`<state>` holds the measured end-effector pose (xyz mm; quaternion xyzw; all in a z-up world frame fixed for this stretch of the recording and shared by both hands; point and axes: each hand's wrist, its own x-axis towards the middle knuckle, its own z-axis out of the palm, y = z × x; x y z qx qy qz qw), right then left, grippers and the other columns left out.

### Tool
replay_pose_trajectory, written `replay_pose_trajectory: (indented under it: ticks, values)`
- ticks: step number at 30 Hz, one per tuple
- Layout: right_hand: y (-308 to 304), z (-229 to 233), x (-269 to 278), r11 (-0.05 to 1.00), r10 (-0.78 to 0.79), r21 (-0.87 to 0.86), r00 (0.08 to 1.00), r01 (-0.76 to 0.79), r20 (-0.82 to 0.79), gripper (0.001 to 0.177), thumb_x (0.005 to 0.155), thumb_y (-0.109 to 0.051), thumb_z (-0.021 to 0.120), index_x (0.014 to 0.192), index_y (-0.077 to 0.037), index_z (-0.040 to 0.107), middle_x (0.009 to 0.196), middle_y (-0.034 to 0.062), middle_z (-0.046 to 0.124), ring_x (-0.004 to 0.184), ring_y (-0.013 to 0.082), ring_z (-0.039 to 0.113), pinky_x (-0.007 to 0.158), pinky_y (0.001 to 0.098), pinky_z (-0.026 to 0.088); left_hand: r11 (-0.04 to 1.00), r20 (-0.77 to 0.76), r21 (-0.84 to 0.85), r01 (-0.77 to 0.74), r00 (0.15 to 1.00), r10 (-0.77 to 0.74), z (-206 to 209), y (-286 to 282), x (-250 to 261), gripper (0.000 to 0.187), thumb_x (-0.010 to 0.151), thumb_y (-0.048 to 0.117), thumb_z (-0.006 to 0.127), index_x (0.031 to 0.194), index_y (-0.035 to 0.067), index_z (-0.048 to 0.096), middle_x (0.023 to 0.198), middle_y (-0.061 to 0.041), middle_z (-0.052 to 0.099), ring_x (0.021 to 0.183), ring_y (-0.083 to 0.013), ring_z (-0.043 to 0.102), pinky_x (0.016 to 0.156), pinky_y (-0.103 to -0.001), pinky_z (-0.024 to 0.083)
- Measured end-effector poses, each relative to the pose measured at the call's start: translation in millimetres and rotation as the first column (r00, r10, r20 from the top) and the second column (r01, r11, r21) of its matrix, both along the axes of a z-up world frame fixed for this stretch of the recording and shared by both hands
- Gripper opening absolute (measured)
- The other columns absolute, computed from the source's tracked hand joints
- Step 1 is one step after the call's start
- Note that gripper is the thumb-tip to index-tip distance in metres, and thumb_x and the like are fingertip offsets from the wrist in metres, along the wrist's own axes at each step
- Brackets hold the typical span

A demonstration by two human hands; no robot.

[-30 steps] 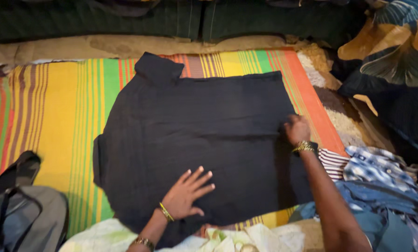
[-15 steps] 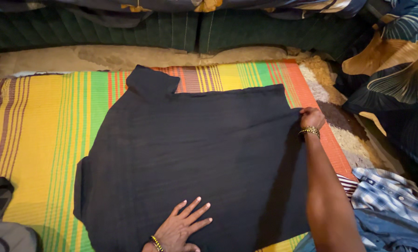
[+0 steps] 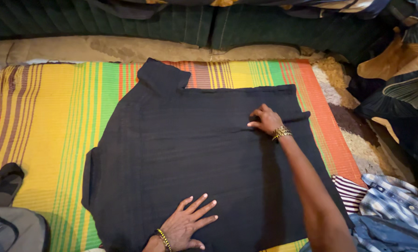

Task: The person buttons a black shirt and then folds it into a narrow rectangle by hand while sitting on the floor.

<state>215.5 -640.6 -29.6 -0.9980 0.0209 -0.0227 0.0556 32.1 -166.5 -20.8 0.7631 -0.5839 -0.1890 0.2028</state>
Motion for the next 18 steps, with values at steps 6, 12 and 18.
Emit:
replay_pose_trajectory:
  ticks: [6,12,18]
  values:
    - [-16,-32,35,0.989,-0.145,-0.009,0.987,0.146,0.073,0.069,0.079,-0.054,0.078,0.135,-0.017,0.060,0.138,0.0184,0.051,0.124,0.0400,0.049,0.095,0.0502,0.049,1.000,0.006,-0.023,-0.014,1.000,0.014,-4,1,-1,0.093,0.072,0.062,0.082,0.148,0.018,0.053,0.171,-0.008,0.020,0.157,-0.0319,0.008,0.119,-0.059,0.009]
    - [-12,-60,52,0.909,-0.388,-0.075,0.899,0.409,0.204,0.062,0.091,-0.044,0.070,0.142,-0.011,0.057,0.154,0.0175,0.047,0.141,0.0374,0.044,0.104,0.0586,0.046,0.999,-0.064,0.044,-0.028,0.997,0.031,-1,-3,-1,0.092,0.071,0.062,0.081,0.148,0.021,0.052,0.171,-0.007,0.018,0.157,-0.0305,0.007,0.120,-0.059,0.007]
    - [76,-88,34,0.963,-0.256,-0.047,0.954,0.266,0.156,0.094,0.089,-0.079,0.047,0.161,-0.021,0.030,0.167,0.0271,0.009,0.152,0.0505,0.007,0.108,0.0782,0.014,0.993,0.110,0.056,0.101,0.988,-0.107,-30,-2,-6,0.076,0.076,0.053,0.071,0.146,0.032,0.052,0.168,-0.009,0.021,0.155,-0.0325,0.010,0.117,-0.060,0.012]
